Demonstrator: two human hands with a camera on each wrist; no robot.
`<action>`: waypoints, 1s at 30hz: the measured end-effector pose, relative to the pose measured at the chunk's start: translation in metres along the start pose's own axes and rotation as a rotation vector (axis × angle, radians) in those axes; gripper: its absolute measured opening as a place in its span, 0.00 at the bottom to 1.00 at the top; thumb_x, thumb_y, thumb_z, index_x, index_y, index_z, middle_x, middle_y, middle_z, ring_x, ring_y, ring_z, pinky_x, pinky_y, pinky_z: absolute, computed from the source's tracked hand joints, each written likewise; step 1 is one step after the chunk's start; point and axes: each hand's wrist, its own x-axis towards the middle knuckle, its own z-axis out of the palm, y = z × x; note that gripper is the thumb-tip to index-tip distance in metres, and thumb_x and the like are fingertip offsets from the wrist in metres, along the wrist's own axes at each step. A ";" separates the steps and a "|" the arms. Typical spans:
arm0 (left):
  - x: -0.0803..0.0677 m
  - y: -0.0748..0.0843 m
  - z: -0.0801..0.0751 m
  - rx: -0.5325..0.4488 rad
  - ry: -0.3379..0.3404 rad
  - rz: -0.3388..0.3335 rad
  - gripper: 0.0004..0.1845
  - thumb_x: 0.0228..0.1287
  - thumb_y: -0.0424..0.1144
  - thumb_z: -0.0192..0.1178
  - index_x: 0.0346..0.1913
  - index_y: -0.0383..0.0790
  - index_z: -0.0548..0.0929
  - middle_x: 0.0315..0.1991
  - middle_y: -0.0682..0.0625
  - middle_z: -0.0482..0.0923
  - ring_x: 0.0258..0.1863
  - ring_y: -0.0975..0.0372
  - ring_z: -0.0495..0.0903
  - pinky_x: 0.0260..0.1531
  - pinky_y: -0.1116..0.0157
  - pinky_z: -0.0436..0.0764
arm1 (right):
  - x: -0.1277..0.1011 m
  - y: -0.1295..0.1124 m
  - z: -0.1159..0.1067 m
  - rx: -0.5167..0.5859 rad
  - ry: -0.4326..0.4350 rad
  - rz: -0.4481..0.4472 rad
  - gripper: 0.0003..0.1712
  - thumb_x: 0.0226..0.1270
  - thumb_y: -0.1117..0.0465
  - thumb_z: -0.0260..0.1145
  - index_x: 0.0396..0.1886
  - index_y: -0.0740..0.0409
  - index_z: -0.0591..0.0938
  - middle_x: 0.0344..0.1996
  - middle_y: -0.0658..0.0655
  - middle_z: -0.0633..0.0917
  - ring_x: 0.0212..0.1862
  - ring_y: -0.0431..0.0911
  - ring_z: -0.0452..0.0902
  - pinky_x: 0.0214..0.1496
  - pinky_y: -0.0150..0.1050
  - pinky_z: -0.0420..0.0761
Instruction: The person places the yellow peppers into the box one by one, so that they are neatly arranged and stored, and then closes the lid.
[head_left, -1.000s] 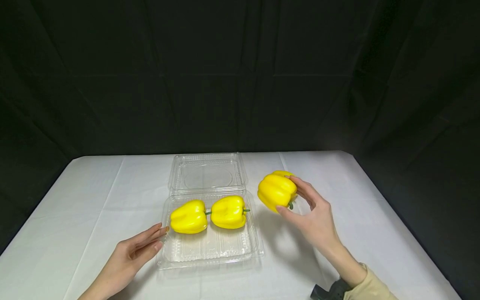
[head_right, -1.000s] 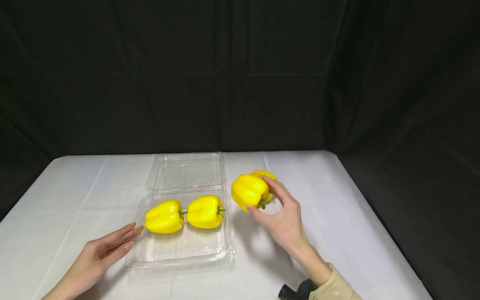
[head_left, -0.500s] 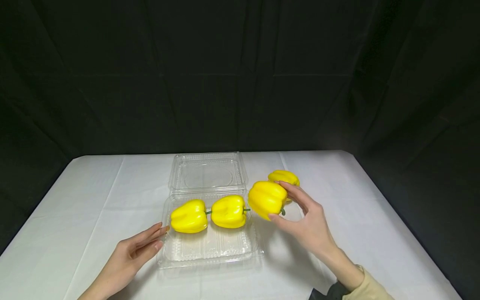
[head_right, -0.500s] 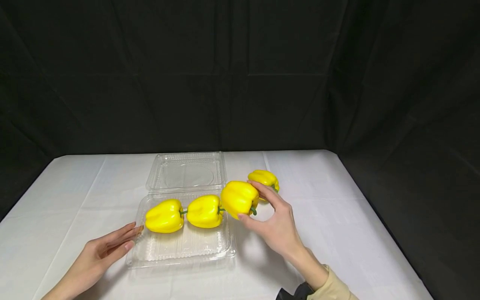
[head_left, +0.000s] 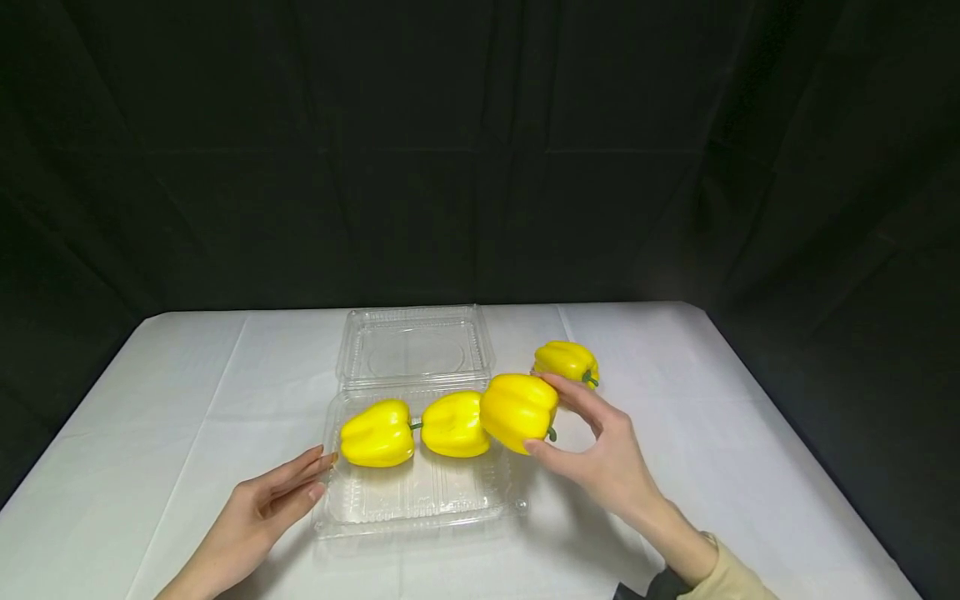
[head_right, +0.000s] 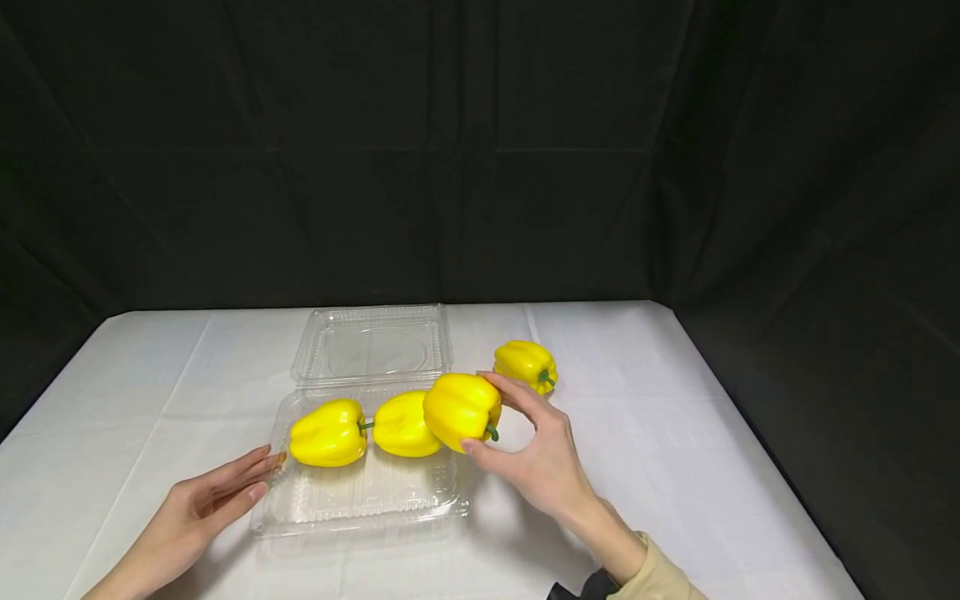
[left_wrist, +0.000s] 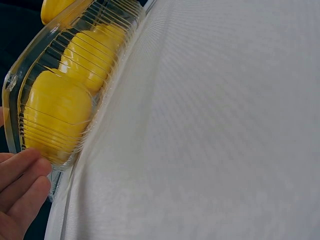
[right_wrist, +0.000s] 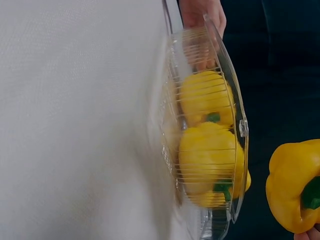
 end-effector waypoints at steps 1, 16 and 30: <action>0.000 0.000 0.000 -0.001 0.000 0.002 0.29 0.72 0.43 0.61 0.70 0.33 0.71 0.62 0.45 0.80 0.57 0.73 0.78 0.51 0.78 0.78 | 0.000 0.000 0.001 0.002 -0.003 -0.003 0.39 0.52 0.61 0.81 0.66 0.44 0.77 0.61 0.41 0.81 0.58 0.40 0.78 0.66 0.58 0.70; -0.001 0.002 0.000 0.004 0.005 -0.014 0.29 0.72 0.44 0.61 0.70 0.34 0.71 0.62 0.45 0.80 0.57 0.73 0.78 0.51 0.78 0.78 | -0.001 0.000 0.011 0.033 -0.044 -0.063 0.39 0.52 0.61 0.81 0.66 0.45 0.77 0.62 0.44 0.81 0.60 0.42 0.79 0.67 0.60 0.70; 0.000 0.001 0.000 0.006 0.005 0.033 0.28 0.72 0.42 0.61 0.70 0.32 0.71 0.61 0.44 0.80 0.57 0.74 0.78 0.51 0.78 0.79 | -0.003 -0.003 0.022 0.045 -0.102 -0.086 0.40 0.52 0.62 0.81 0.66 0.47 0.77 0.61 0.44 0.82 0.60 0.42 0.79 0.67 0.54 0.74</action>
